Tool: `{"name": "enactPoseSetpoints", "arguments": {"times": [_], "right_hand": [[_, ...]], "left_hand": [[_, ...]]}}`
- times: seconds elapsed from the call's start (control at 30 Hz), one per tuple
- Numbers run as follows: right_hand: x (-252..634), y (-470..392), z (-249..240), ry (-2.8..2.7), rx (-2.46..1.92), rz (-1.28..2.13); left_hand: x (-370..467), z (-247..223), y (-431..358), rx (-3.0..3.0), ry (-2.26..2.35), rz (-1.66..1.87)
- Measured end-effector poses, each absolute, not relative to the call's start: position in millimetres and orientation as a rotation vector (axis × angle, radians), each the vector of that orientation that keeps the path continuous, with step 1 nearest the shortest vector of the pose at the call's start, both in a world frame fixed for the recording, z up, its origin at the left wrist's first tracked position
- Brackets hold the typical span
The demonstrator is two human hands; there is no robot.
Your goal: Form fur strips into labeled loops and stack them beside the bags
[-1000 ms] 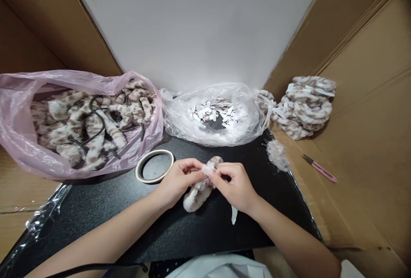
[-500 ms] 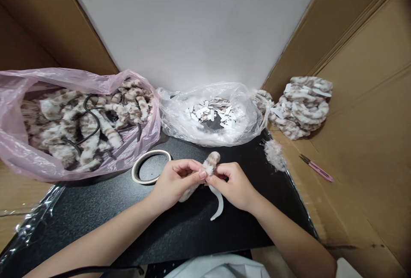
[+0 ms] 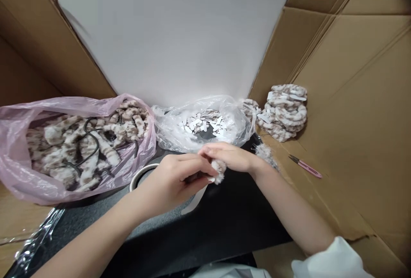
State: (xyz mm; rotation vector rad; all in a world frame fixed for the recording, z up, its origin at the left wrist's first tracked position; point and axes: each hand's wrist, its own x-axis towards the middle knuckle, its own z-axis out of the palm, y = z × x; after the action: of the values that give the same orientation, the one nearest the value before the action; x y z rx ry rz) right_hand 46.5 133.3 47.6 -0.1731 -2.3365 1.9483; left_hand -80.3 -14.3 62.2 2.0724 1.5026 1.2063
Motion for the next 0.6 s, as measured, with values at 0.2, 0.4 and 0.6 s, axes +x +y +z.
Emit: {"name": "enactPoseSetpoints", "arguments": {"times": [0.2, 0.4, 0.6], "right_hand": [[35.7, 144.3, 27.4, -2.253, -0.298, 2.7], [31.2, 137.7, 15.2, -1.843, -0.401, 2.737], [29.5, 130.4, 20.3, -1.678, -0.558, 2.48]], "left_hand": [[-85.8, 48.5, -12.7, 2.236, 1.587, 1.209], [-92.3, 42.4, -15.9, 2.359, 1.574, 1.272], [-90.8, 41.2, -14.9, 2.361, 1.56, 1.251]]}}
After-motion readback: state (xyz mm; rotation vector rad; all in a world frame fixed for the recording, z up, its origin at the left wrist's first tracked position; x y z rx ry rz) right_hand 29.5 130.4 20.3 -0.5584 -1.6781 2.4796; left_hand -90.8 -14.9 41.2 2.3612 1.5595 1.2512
